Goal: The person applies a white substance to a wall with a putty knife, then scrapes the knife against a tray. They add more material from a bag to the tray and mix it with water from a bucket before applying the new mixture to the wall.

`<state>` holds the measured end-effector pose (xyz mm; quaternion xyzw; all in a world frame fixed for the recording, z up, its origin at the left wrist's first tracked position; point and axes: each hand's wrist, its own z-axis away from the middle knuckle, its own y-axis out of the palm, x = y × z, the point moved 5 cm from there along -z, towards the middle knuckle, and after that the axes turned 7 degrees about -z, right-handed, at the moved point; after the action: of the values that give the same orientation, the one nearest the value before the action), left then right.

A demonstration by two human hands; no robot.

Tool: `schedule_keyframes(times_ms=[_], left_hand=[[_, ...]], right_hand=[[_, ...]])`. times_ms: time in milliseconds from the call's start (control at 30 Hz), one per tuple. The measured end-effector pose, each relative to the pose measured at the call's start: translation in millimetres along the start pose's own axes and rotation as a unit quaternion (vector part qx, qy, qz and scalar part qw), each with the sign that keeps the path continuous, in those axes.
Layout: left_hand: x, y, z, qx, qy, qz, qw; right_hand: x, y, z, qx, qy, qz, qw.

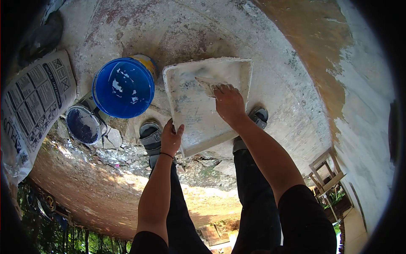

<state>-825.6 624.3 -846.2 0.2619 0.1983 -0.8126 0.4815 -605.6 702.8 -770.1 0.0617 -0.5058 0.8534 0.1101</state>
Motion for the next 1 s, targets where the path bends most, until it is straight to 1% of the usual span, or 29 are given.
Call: schedule_keyframes(times_ms=[67,100,167,200,267,400,467,500,567,600,633,667,700,733,767,833,867,933,1000], left_hand=[[-1,-2,1,0.003,0.045,-0.176,0.983],[-2,-1,3,0.003,0.046,-0.178,0.983],[-8,3,7,0.026,0.02,-0.074,0.997],[-16,3,9,0.027,0.022,-0.075,0.997],[-28,7,13,0.093,-0.026,-0.071,0.993],[-36,12,21,0.09,0.004,-0.058,0.994],[-32,15,21,0.093,0.018,0.003,0.995],[-31,14,22,0.092,0.02,0.003,0.996],[-35,12,22,0.079,0.02,0.099,0.992],[-37,12,25,0.085,-0.019,0.151,0.985],[-42,11,28,0.081,-0.018,0.155,0.984],[-43,11,32,0.081,-0.042,0.179,0.98],[-43,12,37,0.078,-0.065,0.203,0.974],[-36,16,42,0.073,-0.068,0.218,0.971],[-35,16,48,0.064,-0.063,0.225,0.97],[-38,20,63,0.045,-0.019,0.217,0.975],[-51,20,74,0.042,-0.015,0.192,0.98],[-65,26,99,0.028,-0.01,0.214,0.976],[-66,39,126,0.009,-0.012,0.252,0.968]], right_hand=[[-2,-4,3,-0.043,-0.01,-0.025,0.999],[-3,-5,4,-0.045,-0.009,-0.025,0.999],[-7,-8,8,-0.049,-0.006,-0.039,0.998],[-8,-10,9,-0.051,-0.005,-0.039,0.998],[-11,-14,11,-0.071,-0.005,-0.045,0.996],[-18,-22,14,-0.085,-0.003,-0.039,0.996],[-23,-26,15,-0.09,-0.003,-0.042,0.995],[-26,-29,15,-0.091,-0.004,-0.041,0.995],[-30,-36,15,-0.1,-0.013,-0.041,0.994],[-33,-40,15,-0.099,-0.017,-0.039,0.994],[-35,-45,15,-0.094,-0.019,-0.033,0.995],[-37,-48,15,-0.09,-0.022,-0.027,0.995],[-39,-53,16,-0.09,-0.031,-0.025,0.995],[-40,-58,16,-0.093,-0.051,-0.027,0.994],[-40,-66,16,-0.098,-0.073,-0.028,0.992],[-40,-82,17,-0.095,-0.096,-0.023,0.991],[-40,-92,18,-0.091,-0.108,-0.02,0.99],[-38,-114,25,-0.075,-0.144,-0.017,0.987],[-35,-134,37,-0.059,-0.18,-0.014,0.982]])
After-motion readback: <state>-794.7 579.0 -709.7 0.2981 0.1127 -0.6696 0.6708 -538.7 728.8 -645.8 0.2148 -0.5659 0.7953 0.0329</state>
